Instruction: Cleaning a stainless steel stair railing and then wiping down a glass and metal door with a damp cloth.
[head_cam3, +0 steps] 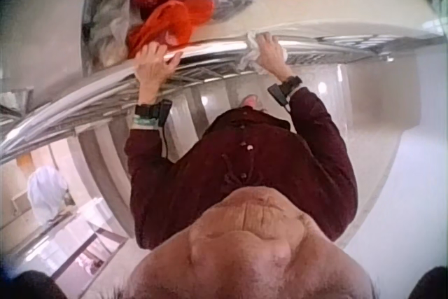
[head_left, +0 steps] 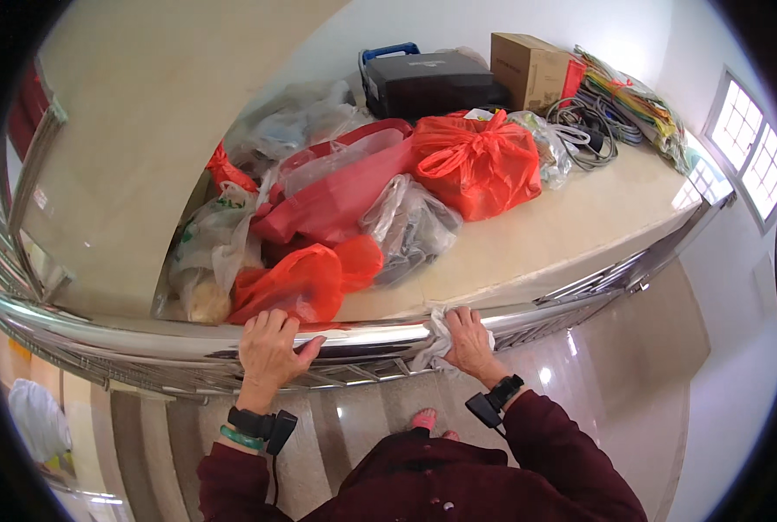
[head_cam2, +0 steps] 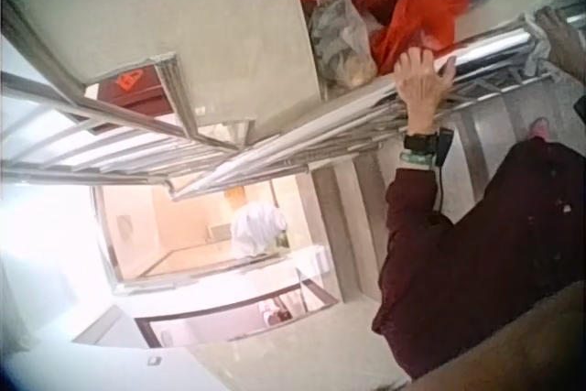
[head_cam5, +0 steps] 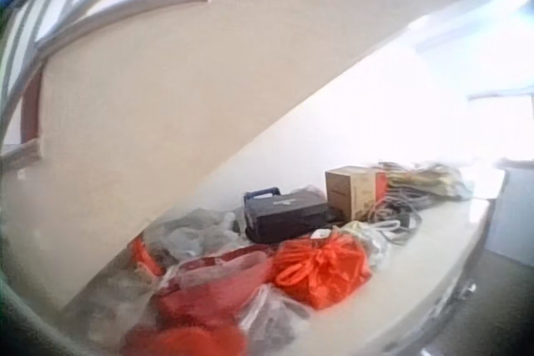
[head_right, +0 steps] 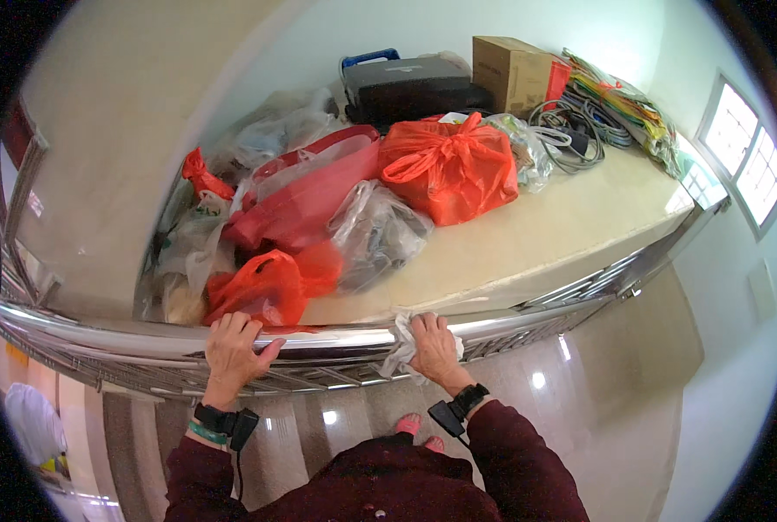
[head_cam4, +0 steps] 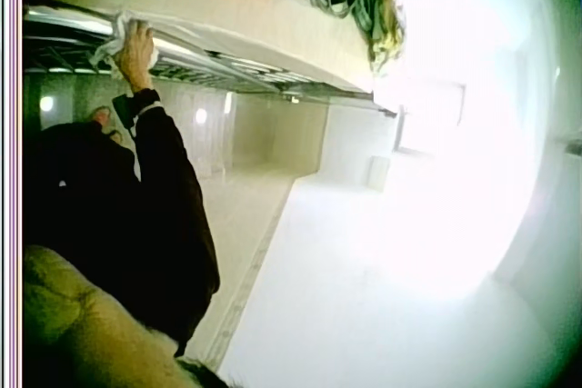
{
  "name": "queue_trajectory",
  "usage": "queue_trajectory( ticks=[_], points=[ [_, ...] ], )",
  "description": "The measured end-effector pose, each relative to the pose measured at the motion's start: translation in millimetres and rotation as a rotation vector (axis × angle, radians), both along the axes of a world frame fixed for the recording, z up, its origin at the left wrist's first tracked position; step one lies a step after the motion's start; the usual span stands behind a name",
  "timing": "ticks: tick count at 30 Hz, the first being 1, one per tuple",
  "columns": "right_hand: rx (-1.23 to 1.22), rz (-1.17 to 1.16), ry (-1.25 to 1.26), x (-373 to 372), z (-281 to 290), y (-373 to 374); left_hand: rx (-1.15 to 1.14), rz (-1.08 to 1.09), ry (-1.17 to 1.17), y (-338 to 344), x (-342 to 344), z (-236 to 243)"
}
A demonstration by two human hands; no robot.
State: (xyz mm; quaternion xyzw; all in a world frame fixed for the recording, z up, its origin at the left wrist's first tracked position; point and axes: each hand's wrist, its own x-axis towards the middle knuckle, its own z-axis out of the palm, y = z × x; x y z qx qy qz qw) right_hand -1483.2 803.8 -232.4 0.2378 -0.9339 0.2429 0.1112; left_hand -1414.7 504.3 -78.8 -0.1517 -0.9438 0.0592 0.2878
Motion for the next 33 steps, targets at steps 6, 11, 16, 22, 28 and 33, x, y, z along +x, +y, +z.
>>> queue_trajectory(
  ticks=[6,11,16,22,28,33],
  points=[
    [-0.054,-0.095,0.027,-10,-43,43,0.001,0.023,-0.024,2,4,-1],
    [0.042,-0.317,-0.295,-37,-84,98,-0.041,0.035,0.014,-1,-2,-4],
    [-0.015,-0.181,-0.310,-22,-23,51,-0.010,0.069,0.009,2,-4,1],
    [-0.235,0.270,-0.083,10,60,-66,0.006,0.084,0.053,-1,-6,-8],
    [-0.176,0.427,0.127,16,86,-122,-0.068,0.171,-0.028,-4,-4,-10],
    [-0.148,0.250,0.182,13,24,-55,-0.101,0.145,0.003,-3,-5,-8]
  ],
)
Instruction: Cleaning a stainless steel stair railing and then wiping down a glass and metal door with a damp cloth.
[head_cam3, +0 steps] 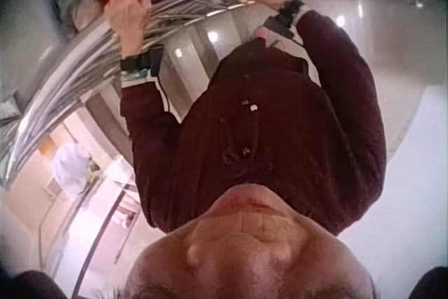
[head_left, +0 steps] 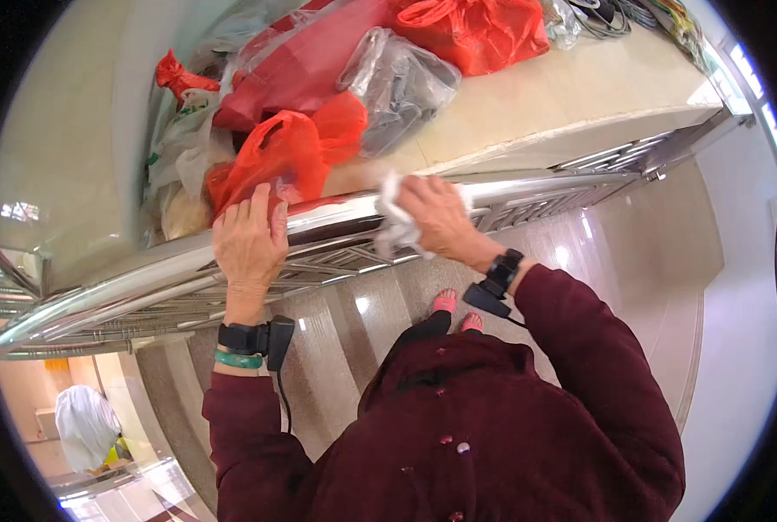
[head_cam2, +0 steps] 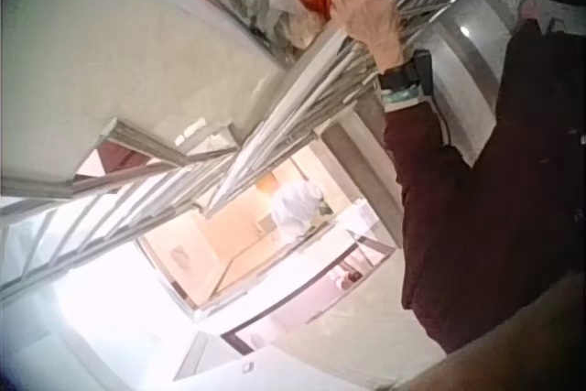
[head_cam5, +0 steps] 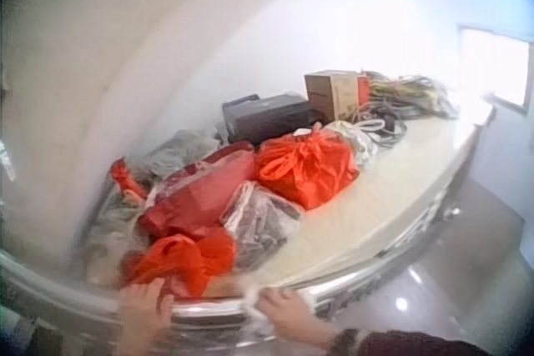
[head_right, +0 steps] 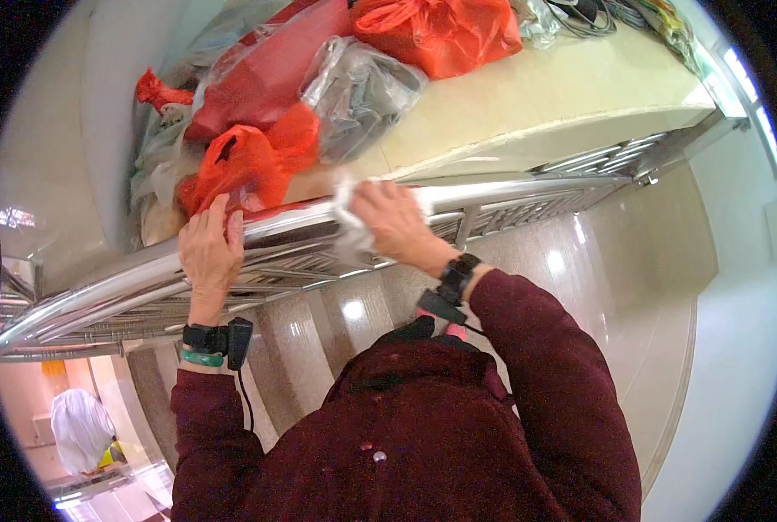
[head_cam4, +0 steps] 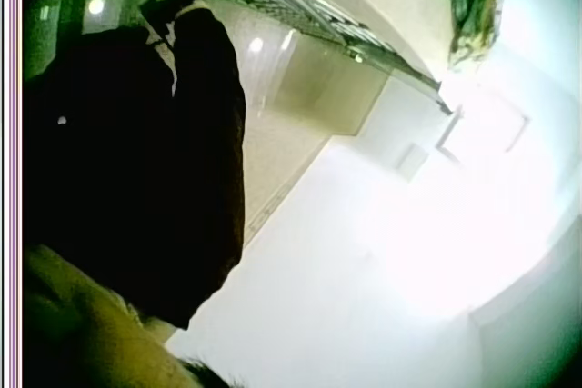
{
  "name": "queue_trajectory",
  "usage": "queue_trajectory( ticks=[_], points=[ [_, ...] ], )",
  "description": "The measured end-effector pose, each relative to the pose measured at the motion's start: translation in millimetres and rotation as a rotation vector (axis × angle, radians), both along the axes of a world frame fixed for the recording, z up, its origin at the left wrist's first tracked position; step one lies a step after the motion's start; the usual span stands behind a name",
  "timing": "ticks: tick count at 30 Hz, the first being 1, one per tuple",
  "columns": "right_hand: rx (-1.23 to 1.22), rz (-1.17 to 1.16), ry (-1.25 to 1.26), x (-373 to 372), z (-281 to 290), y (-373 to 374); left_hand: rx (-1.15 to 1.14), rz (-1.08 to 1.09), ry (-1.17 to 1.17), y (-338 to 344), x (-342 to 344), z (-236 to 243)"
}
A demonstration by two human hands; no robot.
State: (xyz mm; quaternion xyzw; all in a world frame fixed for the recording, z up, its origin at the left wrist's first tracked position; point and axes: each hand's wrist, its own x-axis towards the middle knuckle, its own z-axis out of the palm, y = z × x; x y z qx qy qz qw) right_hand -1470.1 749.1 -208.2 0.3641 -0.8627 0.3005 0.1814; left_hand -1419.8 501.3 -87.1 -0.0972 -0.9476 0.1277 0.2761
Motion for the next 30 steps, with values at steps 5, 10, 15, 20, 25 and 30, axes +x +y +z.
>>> queue_trajectory(
  ticks=[5,10,15,20,25,30],
  points=[
    [0.035,-0.411,-0.020,-16,-87,91,-0.011,-0.016,-0.012,3,1,0],
    [-0.026,-0.485,-0.228,-13,-70,87,-0.035,-0.043,0.002,2,0,0],
    [-0.120,-0.263,-0.133,2,-45,37,-0.060,-0.022,-0.053,4,0,-1],
    [-0.017,-0.424,-0.094,-8,-77,79,-0.080,-0.102,-0.035,-2,2,-1],
    [0.137,-0.702,-0.447,-35,-117,161,-0.072,-0.082,-0.083,9,1,3],
    [0.170,-0.584,-0.415,-39,-102,148,-0.073,-0.077,-0.077,2,-1,-1]
  ],
)
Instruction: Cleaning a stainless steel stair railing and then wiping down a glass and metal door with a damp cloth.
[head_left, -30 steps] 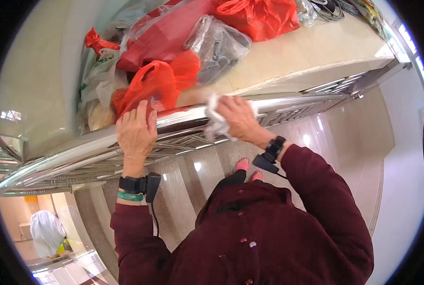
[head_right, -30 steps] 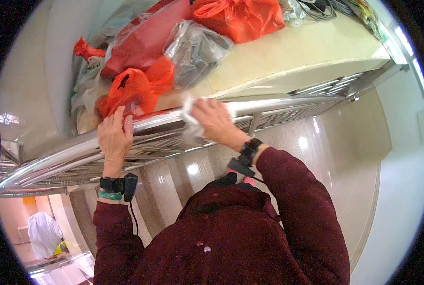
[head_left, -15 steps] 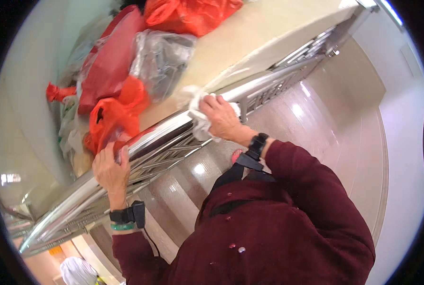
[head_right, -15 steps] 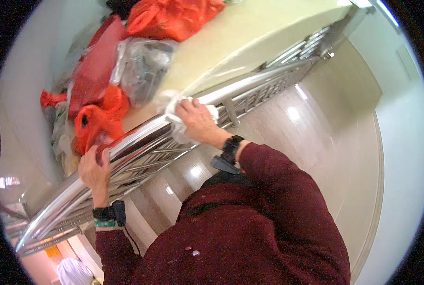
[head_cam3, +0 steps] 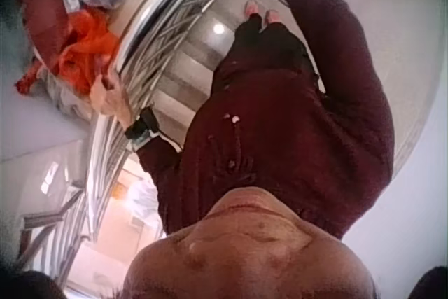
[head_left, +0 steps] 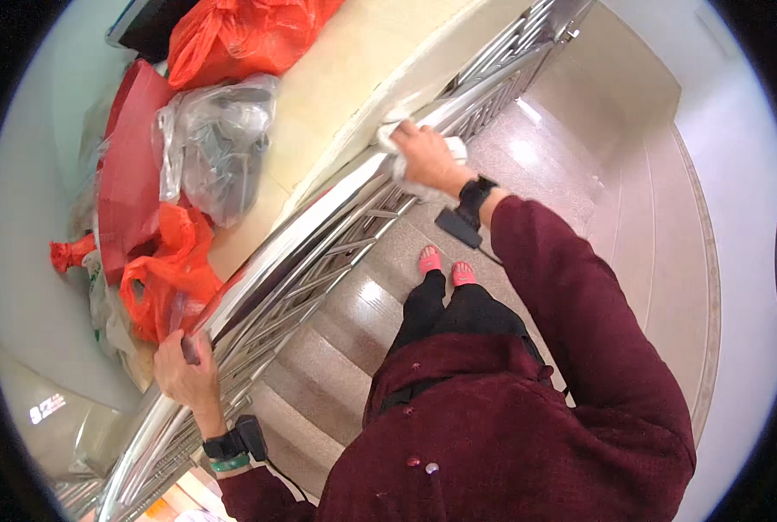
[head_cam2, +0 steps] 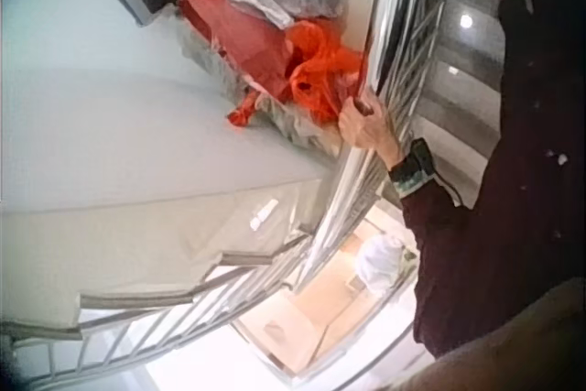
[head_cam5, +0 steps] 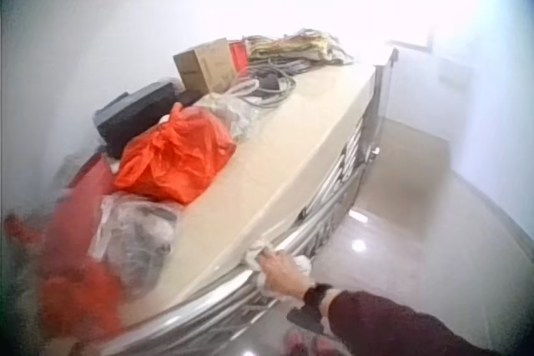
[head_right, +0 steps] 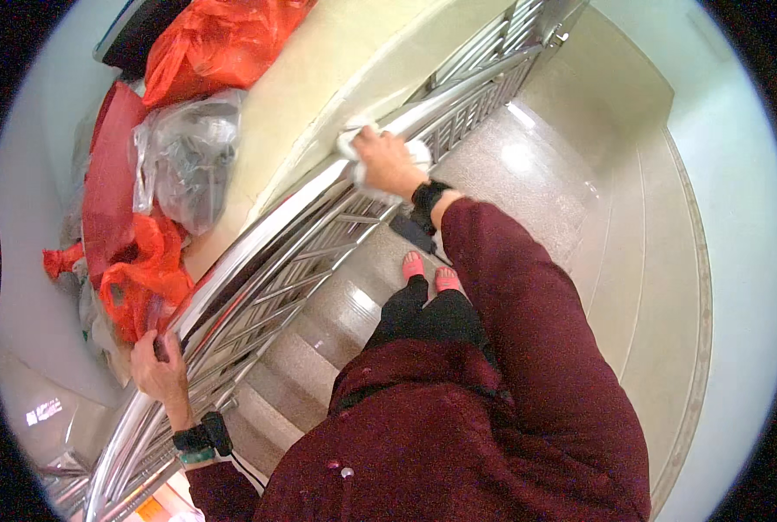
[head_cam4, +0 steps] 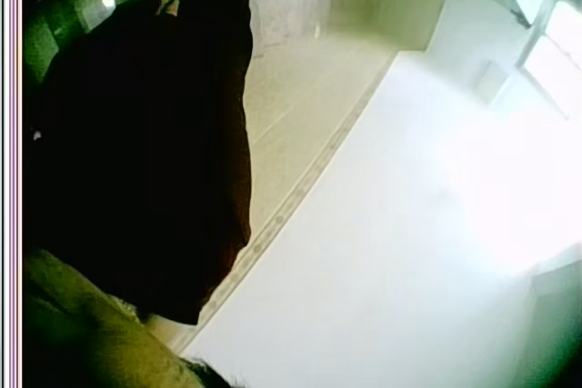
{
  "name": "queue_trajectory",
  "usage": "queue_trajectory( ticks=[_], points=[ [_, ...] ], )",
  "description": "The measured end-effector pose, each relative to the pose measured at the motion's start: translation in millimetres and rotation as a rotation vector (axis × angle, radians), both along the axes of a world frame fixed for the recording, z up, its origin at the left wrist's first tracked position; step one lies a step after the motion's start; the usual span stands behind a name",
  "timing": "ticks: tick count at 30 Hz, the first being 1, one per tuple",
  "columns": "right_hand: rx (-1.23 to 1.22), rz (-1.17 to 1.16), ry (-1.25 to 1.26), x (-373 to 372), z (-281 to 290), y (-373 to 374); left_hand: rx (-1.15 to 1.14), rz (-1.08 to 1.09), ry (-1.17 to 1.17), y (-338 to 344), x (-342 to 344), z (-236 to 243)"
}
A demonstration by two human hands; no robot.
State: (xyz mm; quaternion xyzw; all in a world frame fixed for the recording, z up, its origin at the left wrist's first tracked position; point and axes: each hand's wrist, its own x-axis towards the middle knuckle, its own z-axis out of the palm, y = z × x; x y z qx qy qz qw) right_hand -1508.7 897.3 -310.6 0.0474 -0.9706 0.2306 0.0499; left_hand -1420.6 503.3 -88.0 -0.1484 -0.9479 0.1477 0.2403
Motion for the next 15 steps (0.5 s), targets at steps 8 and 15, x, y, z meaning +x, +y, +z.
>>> queue_trajectory(
  ticks=[8,15],
  points=[
    [-0.102,-0.012,0.137,13,-6,-19,0.013,0.041,-0.067,0,3,5],
    [-0.275,-0.706,-0.315,-1,-79,80,-0.066,0.064,-0.185,3,-6,8]
  ],
)
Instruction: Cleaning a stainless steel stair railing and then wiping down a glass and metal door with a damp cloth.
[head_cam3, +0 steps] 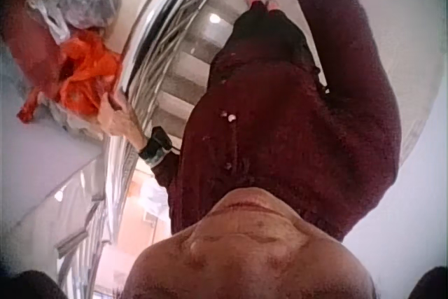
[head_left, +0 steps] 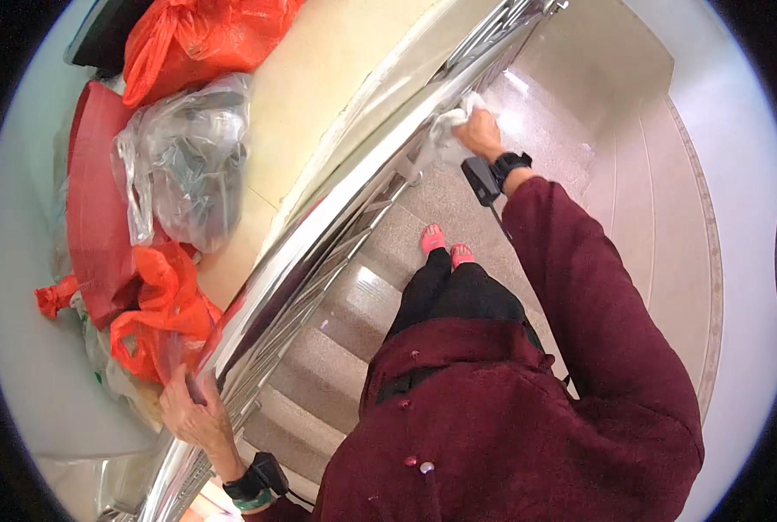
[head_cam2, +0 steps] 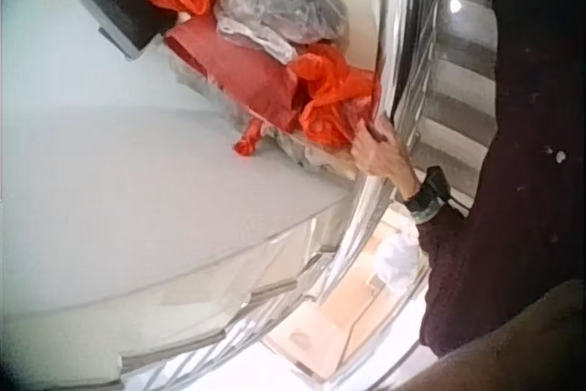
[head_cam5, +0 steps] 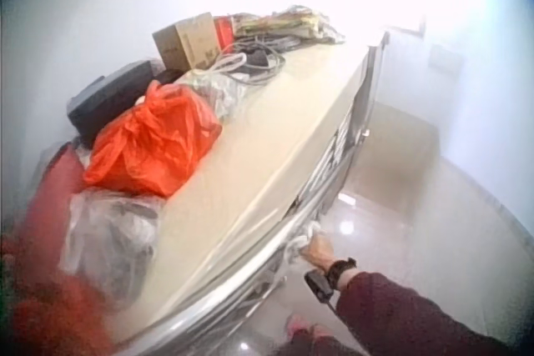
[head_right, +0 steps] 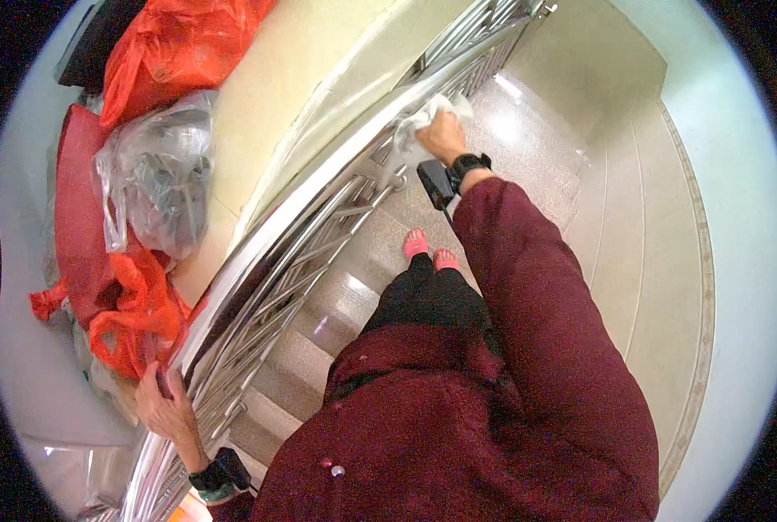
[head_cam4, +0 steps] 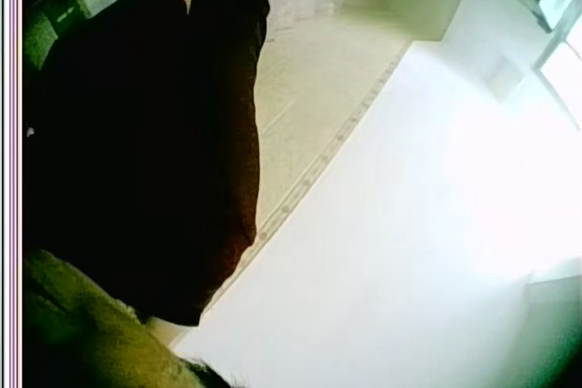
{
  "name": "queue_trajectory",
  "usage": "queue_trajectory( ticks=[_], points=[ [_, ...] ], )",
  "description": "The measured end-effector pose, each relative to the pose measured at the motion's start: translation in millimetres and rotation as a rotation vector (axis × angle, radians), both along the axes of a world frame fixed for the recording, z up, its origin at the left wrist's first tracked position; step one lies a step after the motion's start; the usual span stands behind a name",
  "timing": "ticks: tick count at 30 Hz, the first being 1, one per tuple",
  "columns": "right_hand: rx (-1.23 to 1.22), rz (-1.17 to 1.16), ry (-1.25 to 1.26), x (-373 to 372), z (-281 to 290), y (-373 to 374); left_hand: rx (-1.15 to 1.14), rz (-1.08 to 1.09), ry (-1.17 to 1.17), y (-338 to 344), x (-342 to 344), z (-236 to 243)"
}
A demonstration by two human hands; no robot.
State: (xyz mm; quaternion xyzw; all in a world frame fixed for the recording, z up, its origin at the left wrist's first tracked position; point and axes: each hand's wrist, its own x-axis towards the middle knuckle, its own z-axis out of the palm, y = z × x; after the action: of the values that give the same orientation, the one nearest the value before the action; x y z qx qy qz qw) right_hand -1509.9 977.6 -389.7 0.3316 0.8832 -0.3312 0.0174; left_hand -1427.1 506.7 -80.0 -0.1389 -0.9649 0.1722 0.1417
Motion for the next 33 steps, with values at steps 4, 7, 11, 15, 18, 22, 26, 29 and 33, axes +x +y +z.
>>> queue_trajectory(
  ticks=[4,7,11,15,18,22,26,29,33],
  points=[
    [-0.167,0.212,0.110,22,-7,-65,-0.045,0.117,-0.097,3,1,4],
    [-0.123,0.310,0.365,39,-5,-108,-0.039,0.119,-0.120,2,1,2],
    [-0.179,0.445,0.323,58,10,-133,0.020,0.094,-0.063,-1,2,-1],
    [-0.085,0.744,0.359,49,11,-168,0.041,0.060,-0.062,5,0,-5],
    [-0.158,1.043,0.152,34,52,-183,0.017,0.035,-0.061,-7,2,-6],
    [-0.262,1.209,0.364,45,68,-225,0.048,0.087,-0.062,-14,5,-4],
    [-0.259,1.200,0.594,48,70,-232,0.056,0.048,-0.085,-8,6,8],
    [-0.142,1.149,0.325,41,41,-212,0.141,0.197,-0.107,-25,9,5],
    [-0.065,1.040,0.241,29,0,-189,0.267,0.171,-0.144,-33,8,-7]
  ],
)
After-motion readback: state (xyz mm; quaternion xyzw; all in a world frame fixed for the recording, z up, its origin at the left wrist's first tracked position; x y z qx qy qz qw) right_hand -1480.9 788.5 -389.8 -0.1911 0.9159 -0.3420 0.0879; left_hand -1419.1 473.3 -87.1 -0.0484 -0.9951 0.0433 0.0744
